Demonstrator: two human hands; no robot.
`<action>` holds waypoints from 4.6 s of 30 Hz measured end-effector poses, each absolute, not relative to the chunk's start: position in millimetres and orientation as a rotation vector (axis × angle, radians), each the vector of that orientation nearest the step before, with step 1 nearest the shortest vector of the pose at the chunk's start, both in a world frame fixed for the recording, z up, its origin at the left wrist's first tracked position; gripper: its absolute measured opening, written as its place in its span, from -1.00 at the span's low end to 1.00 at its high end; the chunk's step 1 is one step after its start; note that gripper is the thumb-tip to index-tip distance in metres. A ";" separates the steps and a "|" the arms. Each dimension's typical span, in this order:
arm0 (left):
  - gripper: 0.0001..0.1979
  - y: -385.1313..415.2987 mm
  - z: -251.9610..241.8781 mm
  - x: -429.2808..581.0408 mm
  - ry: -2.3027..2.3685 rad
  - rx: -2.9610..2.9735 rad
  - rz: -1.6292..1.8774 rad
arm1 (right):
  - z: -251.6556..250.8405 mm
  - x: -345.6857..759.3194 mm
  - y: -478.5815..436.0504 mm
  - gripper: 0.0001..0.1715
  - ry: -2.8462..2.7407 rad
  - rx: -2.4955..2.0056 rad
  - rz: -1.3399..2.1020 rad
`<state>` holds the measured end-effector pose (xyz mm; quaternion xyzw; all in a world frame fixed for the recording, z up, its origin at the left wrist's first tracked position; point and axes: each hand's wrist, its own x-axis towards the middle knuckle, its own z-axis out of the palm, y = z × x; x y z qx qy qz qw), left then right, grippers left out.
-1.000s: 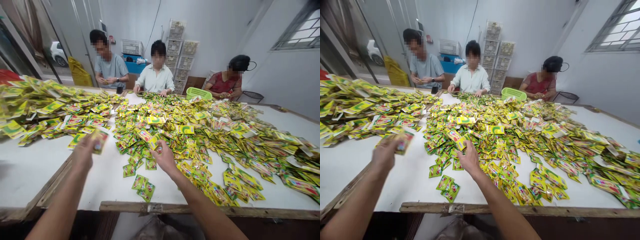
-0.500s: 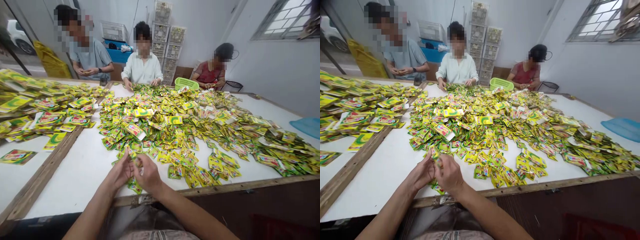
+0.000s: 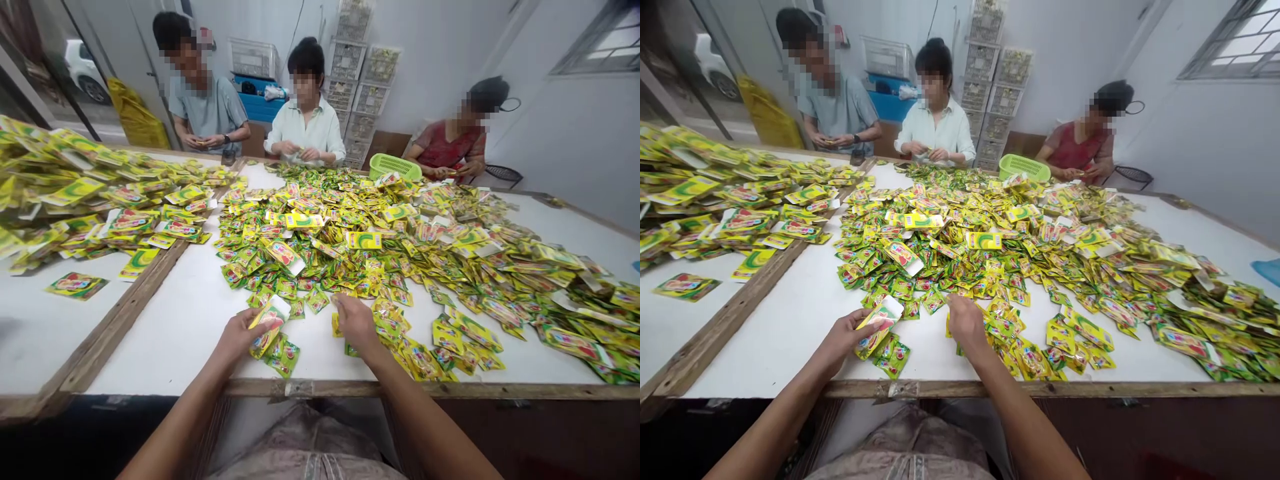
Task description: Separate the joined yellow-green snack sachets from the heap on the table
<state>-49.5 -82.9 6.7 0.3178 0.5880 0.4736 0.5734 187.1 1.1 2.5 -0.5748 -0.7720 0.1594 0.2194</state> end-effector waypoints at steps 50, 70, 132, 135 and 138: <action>-0.49 -89.3 -4.1 -51.3 1.395 0.901 1.048 | 5.1 144.3 -7.9 -0.67 -1.799 -1.122 1.306; -0.62 -90.6 7.6 -56.5 1.092 0.890 0.973 | 18.6 136.6 -19.6 -0.73 -1.606 -1.098 1.611; -0.44 -50.1 42.3 -55.7 1.572 0.882 1.291 | 34.5 143.7 45.6 -0.78 -1.607 -1.241 0.727; -0.39 -46.8 21.2 -25.5 1.324 0.783 1.273 | 25.8 130.4 -0.6 -0.75 -1.527 -1.121 1.137; -0.43 -48.8 10.8 -19.4 1.293 0.693 1.256 | 15.2 146.2 -32.1 -0.73 -1.761 -1.199 1.170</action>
